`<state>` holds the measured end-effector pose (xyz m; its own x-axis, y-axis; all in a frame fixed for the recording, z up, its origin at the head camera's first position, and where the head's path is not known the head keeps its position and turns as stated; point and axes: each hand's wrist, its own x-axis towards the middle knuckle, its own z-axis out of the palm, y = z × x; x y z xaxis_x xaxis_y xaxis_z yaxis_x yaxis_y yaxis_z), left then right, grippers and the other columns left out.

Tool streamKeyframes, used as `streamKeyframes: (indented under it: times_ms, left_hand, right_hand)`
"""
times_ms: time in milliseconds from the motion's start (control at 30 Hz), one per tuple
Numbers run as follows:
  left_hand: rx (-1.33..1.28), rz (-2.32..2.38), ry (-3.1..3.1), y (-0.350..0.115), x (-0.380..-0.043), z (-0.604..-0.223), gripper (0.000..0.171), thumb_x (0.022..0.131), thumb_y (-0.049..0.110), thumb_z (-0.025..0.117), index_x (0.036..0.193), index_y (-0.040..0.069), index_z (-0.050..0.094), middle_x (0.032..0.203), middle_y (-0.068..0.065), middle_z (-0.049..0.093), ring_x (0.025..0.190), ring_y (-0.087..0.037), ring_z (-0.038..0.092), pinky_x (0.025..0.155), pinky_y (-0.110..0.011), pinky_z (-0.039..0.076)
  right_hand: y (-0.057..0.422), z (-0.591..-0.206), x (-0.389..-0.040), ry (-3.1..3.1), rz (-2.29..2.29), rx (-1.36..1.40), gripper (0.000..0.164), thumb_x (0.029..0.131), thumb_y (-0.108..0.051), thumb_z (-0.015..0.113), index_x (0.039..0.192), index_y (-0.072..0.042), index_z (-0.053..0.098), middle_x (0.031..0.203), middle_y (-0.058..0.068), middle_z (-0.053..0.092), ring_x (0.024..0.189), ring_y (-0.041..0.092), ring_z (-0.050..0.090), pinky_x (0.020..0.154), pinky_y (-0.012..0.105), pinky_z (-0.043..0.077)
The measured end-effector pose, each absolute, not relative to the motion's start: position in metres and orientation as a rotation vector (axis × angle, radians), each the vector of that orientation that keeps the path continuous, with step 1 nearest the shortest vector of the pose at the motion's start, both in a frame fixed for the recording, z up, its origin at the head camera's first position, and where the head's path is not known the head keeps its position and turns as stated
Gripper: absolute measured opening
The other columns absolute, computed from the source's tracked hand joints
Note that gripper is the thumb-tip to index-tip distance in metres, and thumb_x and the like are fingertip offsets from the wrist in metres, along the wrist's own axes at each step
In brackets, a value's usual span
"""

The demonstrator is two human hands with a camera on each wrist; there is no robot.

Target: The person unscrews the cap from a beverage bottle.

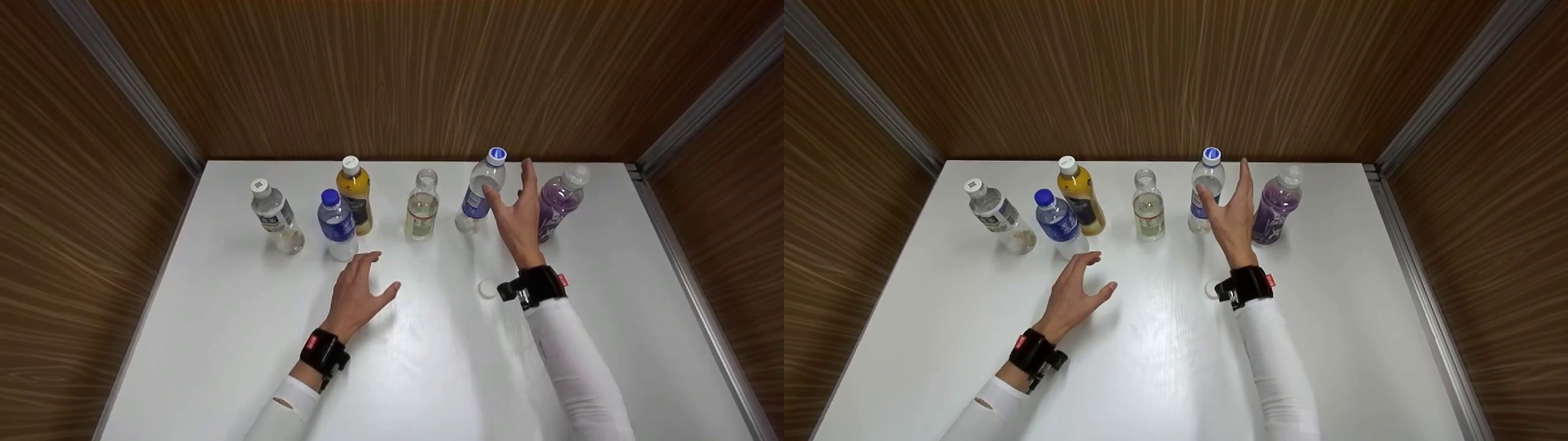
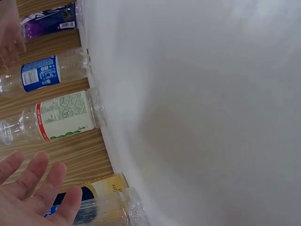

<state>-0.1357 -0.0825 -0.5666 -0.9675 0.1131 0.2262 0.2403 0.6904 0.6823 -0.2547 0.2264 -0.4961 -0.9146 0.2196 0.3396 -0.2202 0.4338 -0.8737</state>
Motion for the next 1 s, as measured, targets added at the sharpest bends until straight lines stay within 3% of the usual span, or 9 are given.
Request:
streamKeyframes:
  times_ms: [167,367,633,1000]
  left_hand:
    - [-0.273,-1.152,-2.744,-0.083,-0.135,-0.567,0.069,0.088,0.048,0.079,0.142,0.010,0.055,0.134,-0.007,0.060,0.121,-0.026,0.059,0.101,-0.047,0.049]
    - [-0.275,-1.150,-2.728,-0.084,-0.135,-0.569,0.068,0.088,0.047,0.079,0.141,0.010,0.056,0.132,-0.007,0.061,0.119,-0.027,0.060,0.100,-0.048,0.049]
    - [-0.279,-1.148,-2.699,-0.085,-0.135,-0.571,0.067,0.087,0.045,0.079,0.139,0.010,0.057,0.129,-0.007,0.062,0.117,-0.028,0.061,0.098,-0.047,0.049]
    - [-0.264,-1.127,-2.722,-0.086,-0.135,-0.571,0.068,0.088,0.046,0.079,0.140,0.010,0.056,0.129,-0.008,0.061,0.117,-0.027,0.061,0.099,-0.047,0.050]
  right_hand:
    - [0.225,-0.500,-0.263,-2.343,1.524,-0.048,0.102,0.092,-0.044,0.077,0.166,-0.010,0.016,0.172,0.010,0.018,0.157,0.021,0.017,0.124,0.038,0.021]
    - [0.219,-0.501,-0.265,-2.396,1.588,-0.046,0.105,0.092,-0.045,0.078,0.167,-0.013,0.012,0.171,0.014,0.019,0.157,0.029,0.020,0.124,0.048,0.023]
    - [0.214,-0.501,-0.269,-2.381,1.628,0.008,0.095,0.091,-0.031,0.081,0.164,-0.011,0.023,0.162,0.015,0.034,0.150,0.038,0.033,0.117,0.055,0.035]
    - [0.217,-0.503,-0.271,-2.412,1.539,0.046,0.078,0.098,-0.020,0.074,0.159,-0.002,0.028,0.154,0.020,0.043,0.142,0.039,0.045,0.112,0.051,0.042]
